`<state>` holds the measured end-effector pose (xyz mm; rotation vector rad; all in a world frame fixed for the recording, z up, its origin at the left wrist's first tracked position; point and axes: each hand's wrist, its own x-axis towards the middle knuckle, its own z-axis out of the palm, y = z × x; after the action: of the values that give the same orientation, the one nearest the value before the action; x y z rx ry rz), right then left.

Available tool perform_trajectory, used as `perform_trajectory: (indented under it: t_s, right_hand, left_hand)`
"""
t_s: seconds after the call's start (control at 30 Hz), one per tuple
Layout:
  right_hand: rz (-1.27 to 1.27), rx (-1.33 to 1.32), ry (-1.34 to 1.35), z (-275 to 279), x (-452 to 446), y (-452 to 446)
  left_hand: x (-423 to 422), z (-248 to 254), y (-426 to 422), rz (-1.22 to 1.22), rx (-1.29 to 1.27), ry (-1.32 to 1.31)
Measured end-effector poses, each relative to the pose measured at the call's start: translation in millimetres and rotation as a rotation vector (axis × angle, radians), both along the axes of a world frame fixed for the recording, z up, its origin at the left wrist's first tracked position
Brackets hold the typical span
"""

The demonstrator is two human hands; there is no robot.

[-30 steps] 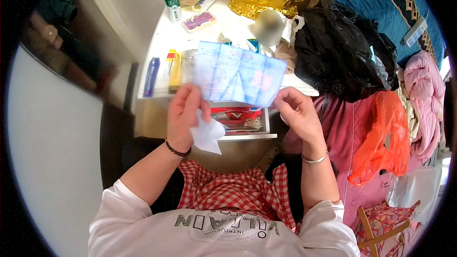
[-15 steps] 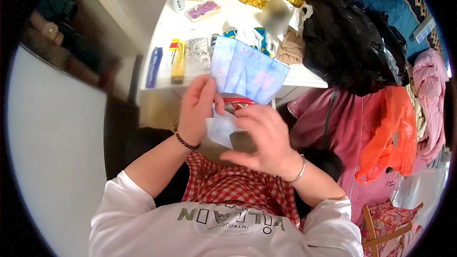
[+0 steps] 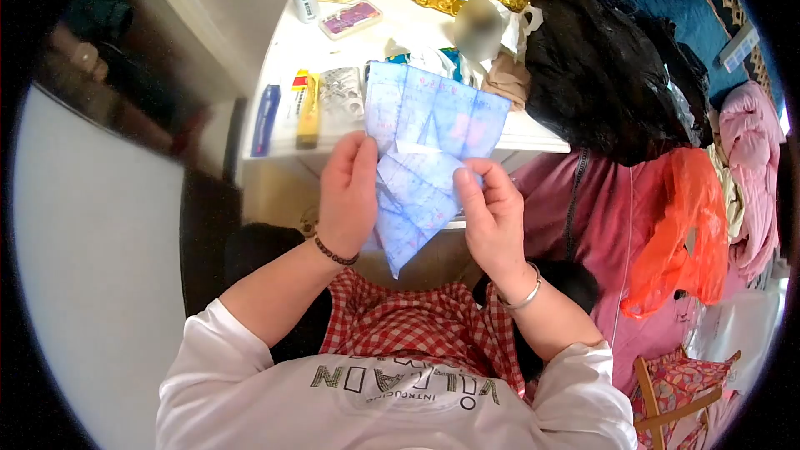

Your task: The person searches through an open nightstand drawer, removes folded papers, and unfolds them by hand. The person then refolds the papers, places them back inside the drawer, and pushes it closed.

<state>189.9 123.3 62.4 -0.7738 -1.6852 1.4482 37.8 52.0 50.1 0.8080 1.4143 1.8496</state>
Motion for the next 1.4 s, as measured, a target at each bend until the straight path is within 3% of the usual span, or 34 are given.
perform_trajectory:
  t_s: [0.4,0.67,0.83,0.93,1.07,1.3,1.4]
  right_hand:
    - [-0.130,-0.177,0.130,-7.6,0.9,19.7]
    - [-0.190,-0.162,0.155,-3.8,6.8,46.0]
    - [0.023,-0.128,0.094,31.4,25.7,57.1]
    - [0.157,0.076,-0.123,32.6,30.2,54.1]
    - [0.235,0.046,-0.214,30.4,28.5,51.8]
    - [0.195,0.102,-0.173,23.7,27.6,53.3]
    - [0.164,0.164,-0.251,20.8,27.5,55.4]
  left_hand:
    - [3.4,-0.3,-1.1,-0.010,-0.032,0.138]
    - [-3.3,7.2,-4.6,-0.251,-0.086,-0.077]
    - [-6.4,11.6,-6.0,-0.333,-0.127,-0.062]
    - [-5.7,15.3,-9.0,-0.433,-0.160,-0.006]
    - [-1.3,13.6,-10.7,-0.529,-0.224,0.103]
    - [-7.6,5.1,-8.4,-0.636,-0.127,-0.042]
    - [-2.5,6.7,-6.8,-0.588,-0.167,0.158]
